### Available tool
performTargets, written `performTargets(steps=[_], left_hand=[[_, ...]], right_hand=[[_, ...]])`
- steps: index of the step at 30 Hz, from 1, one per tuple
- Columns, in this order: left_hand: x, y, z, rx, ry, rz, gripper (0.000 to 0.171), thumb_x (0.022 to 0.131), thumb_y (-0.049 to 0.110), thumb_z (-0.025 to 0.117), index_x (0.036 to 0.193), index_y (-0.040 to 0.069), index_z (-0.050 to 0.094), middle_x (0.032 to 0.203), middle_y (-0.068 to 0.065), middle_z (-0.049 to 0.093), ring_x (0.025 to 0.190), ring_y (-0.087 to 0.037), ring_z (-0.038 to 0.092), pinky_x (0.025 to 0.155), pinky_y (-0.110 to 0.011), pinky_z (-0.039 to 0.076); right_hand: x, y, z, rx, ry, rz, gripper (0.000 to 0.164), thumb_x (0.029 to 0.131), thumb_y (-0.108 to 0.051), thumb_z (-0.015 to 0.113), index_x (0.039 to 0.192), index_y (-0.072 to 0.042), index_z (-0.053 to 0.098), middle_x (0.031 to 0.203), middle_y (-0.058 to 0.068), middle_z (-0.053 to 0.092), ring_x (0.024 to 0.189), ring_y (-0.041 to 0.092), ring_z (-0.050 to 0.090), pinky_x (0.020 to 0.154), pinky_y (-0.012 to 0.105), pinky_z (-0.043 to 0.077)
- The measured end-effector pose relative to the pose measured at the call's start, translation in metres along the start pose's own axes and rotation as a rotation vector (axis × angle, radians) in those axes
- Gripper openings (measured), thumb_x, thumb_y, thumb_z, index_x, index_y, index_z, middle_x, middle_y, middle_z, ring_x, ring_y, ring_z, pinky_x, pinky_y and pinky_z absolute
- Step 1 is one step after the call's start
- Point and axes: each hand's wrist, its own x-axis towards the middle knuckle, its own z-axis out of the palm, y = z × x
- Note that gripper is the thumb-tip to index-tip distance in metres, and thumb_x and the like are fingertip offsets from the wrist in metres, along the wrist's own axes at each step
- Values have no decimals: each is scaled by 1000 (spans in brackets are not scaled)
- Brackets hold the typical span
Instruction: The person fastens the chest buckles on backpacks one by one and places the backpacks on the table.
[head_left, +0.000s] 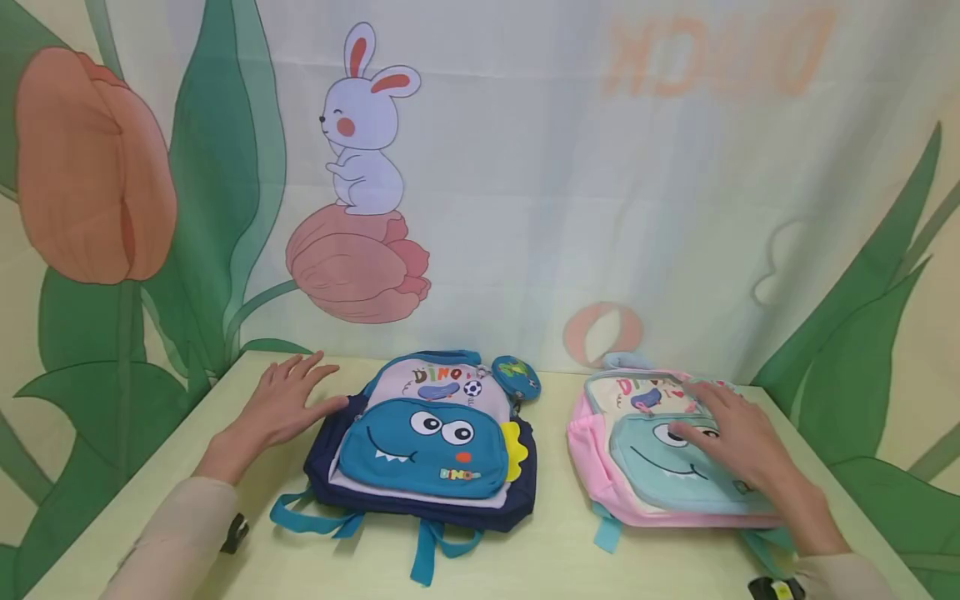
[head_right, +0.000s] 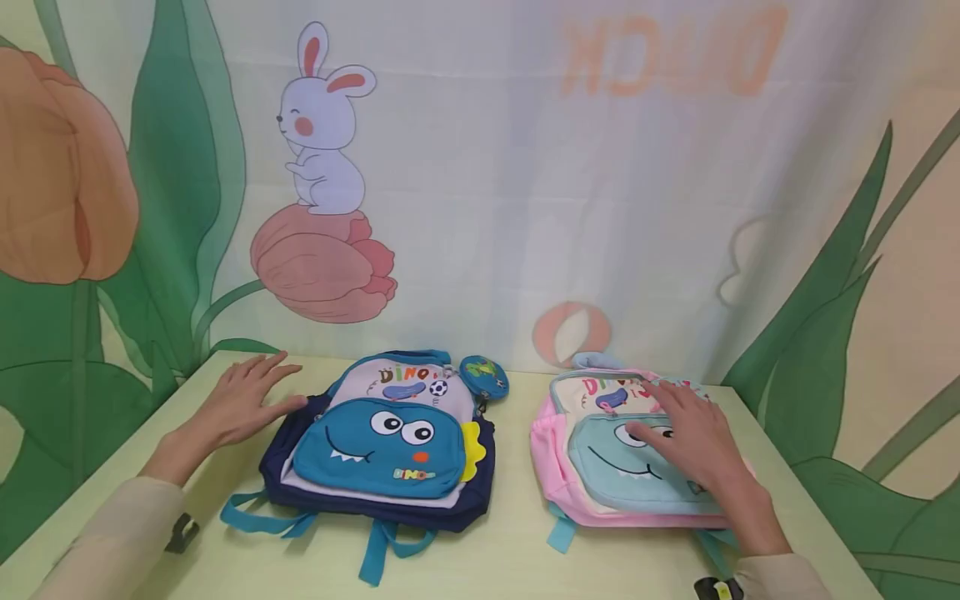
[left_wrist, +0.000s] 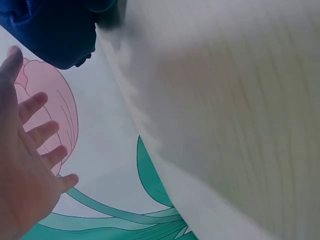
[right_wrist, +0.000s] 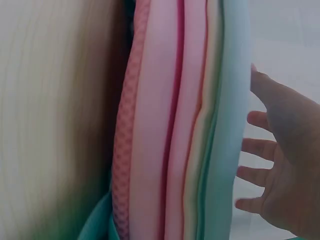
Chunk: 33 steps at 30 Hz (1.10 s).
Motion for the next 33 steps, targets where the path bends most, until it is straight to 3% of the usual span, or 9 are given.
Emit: performTargets(steps=[3, 9, 14, 25, 29, 33], left_hand=[[-2, 0, -1, -53, 2, -19, 70, 95, 60, 50, 143, 9, 51, 153, -23, 40, 140, -48, 31, 112, -69, 19], [-9, -1, -2, -137, -33, -48, 63, 98, 56, 50, 139, 9, 54, 141, -21, 55, 129, -44, 49, 103, -68, 35], [-11, -2, 0, -216, -93, -66, 63, 98, 58, 50, 138, 10, 54, 131, -18, 62, 113, -34, 60, 87, -54, 52], [-13, 1, 5, -283, -215, -61, 59, 97, 58, 52, 137, 15, 54, 118, -12, 64, 97, -22, 60, 70, -32, 50], [-15, 4, 6, -310, -252, -63, 59, 97, 57, 52, 138, 15, 53, 116, -12, 64, 90, -19, 58, 69, -31, 47], [-14, 5, 6, -357, -289, -80, 62, 97, 57, 53, 141, 15, 49, 117, -13, 62, 89, -18, 60, 74, -33, 52]], right_hand=[[-2, -7, 0, 61, 38, -40, 73, 93, -55, 62, 147, -10, 44, 147, 27, 45, 135, 53, 38, 100, 73, 32], [-3, -24, 6, 189, 113, -146, 51, 95, -32, 67, 138, -9, 56, 135, 16, 60, 127, 40, 53, 98, 62, 43], [1, -37, 12, 251, 127, -172, 41, 96, -27, 66, 133, -10, 61, 128, 11, 66, 116, 33, 61, 94, 57, 49], [4, -74, 26, 294, 80, -195, 34, 96, -31, 66, 126, -15, 65, 123, 1, 67, 105, 23, 63, 87, 47, 52], [9, -87, 30, 269, 61, -208, 34, 95, -30, 67, 126, -16, 66, 123, -1, 67, 97, 17, 60, 84, 40, 51], [14, -100, 30, 244, 29, -206, 35, 95, -29, 68, 127, -17, 66, 124, -2, 66, 89, 12, 54, 77, 29, 47]])
